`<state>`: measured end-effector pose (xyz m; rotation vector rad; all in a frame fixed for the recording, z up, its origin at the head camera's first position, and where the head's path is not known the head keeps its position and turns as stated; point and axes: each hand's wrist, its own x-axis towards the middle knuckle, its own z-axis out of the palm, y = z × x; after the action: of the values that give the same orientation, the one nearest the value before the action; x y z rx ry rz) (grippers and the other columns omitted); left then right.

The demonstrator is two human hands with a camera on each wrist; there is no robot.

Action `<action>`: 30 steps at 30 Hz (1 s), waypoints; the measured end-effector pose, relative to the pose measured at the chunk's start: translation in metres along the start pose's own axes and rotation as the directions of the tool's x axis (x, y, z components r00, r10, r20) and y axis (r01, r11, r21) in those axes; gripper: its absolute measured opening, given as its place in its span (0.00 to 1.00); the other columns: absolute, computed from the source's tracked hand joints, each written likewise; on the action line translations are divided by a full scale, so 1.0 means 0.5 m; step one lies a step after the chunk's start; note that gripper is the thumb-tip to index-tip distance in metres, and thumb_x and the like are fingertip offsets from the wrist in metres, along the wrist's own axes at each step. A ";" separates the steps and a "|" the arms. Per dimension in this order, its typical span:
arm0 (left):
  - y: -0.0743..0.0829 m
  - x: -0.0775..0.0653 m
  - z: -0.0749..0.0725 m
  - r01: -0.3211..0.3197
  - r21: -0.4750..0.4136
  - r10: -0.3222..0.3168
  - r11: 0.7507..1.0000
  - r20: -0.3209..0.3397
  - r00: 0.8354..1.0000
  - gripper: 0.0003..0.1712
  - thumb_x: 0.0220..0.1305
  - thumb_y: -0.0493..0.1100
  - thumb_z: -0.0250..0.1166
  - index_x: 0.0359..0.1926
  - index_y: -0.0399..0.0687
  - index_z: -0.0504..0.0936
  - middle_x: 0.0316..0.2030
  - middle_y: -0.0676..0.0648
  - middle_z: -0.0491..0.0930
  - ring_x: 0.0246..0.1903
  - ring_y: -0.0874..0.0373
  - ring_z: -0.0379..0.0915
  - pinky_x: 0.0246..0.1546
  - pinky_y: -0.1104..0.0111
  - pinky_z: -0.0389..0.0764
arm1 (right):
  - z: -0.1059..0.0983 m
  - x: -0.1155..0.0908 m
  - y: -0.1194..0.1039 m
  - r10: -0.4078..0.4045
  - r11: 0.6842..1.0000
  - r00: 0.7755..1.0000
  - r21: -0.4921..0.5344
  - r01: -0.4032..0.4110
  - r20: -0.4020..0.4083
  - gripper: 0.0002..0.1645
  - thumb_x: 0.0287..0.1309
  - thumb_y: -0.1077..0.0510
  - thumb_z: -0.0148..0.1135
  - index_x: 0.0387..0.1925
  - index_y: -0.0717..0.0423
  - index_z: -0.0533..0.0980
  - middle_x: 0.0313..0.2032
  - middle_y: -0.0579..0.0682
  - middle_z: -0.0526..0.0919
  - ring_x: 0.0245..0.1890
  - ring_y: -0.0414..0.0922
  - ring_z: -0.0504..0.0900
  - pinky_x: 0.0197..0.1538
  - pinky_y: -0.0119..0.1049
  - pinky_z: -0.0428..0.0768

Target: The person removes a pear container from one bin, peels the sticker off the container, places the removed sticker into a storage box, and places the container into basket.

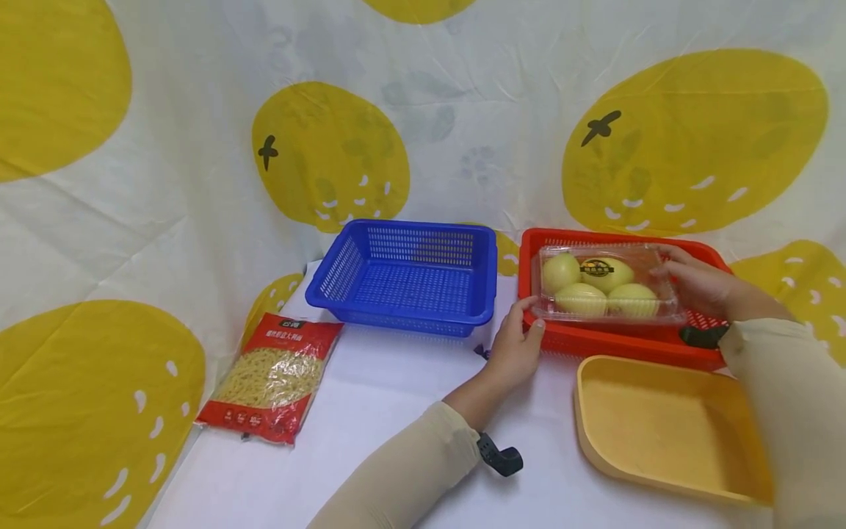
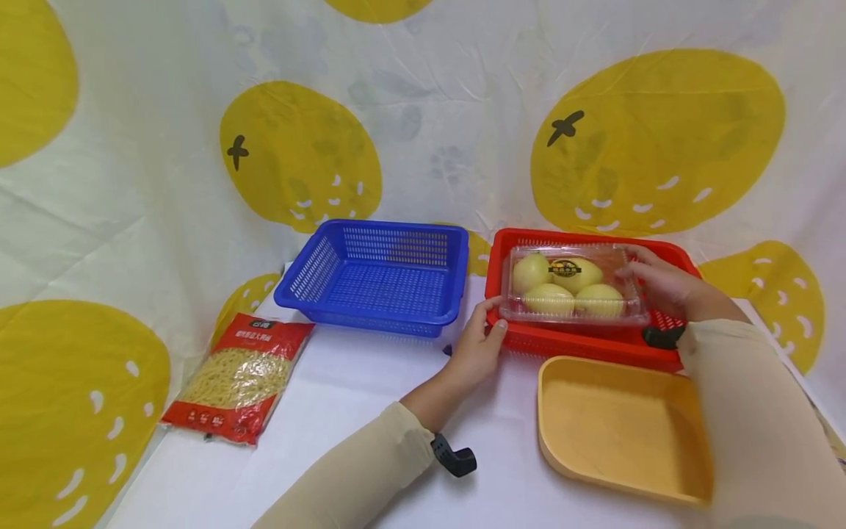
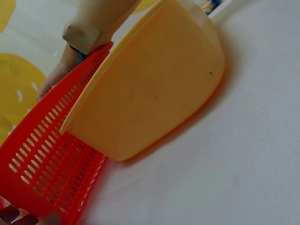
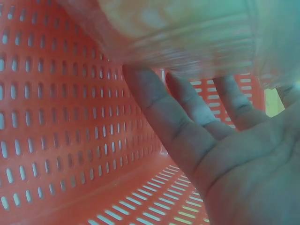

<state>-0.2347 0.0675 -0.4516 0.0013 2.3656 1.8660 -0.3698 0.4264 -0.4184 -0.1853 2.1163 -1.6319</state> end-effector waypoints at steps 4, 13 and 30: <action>0.003 -0.001 -0.001 -0.006 -0.010 0.006 1.000 0.005 1.000 0.25 0.83 0.53 0.57 0.74 0.80 0.67 0.75 0.60 0.69 0.74 0.56 0.67 0.66 0.53 0.79 | 0.001 -0.001 -0.012 0.036 0.999 0.999 -0.020 -0.037 -0.009 0.31 0.86 0.50 0.43 0.78 0.29 0.44 0.58 0.33 0.71 0.50 0.39 0.82 0.52 0.42 0.87; 0.007 -0.003 0.000 -0.011 -0.016 0.011 1.000 0.005 1.000 0.25 0.83 0.52 0.57 0.75 0.78 0.68 0.74 0.61 0.70 0.73 0.57 0.69 0.68 0.53 0.77 | -0.001 -0.003 -0.015 -0.010 0.999 0.999 -0.032 0.009 -0.038 0.29 0.86 0.49 0.44 0.76 0.24 0.48 0.61 0.34 0.64 0.50 0.37 0.81 0.52 0.39 0.87; 0.027 -0.010 0.002 0.030 -0.011 -0.030 0.999 0.007 1.000 0.26 0.80 0.52 0.62 0.73 0.77 0.71 0.66 0.60 0.74 0.65 0.59 0.74 0.61 0.57 0.84 | -0.015 -0.040 -0.026 -0.016 0.999 0.996 -0.038 0.013 -0.083 0.26 0.86 0.47 0.39 0.75 0.27 0.47 0.61 0.35 0.60 0.49 0.36 0.77 0.49 0.39 0.88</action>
<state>-0.2309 0.0713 -0.4385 -0.0296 2.3376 1.8628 -0.3575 0.4365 -0.3993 -0.1472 2.2138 -1.6358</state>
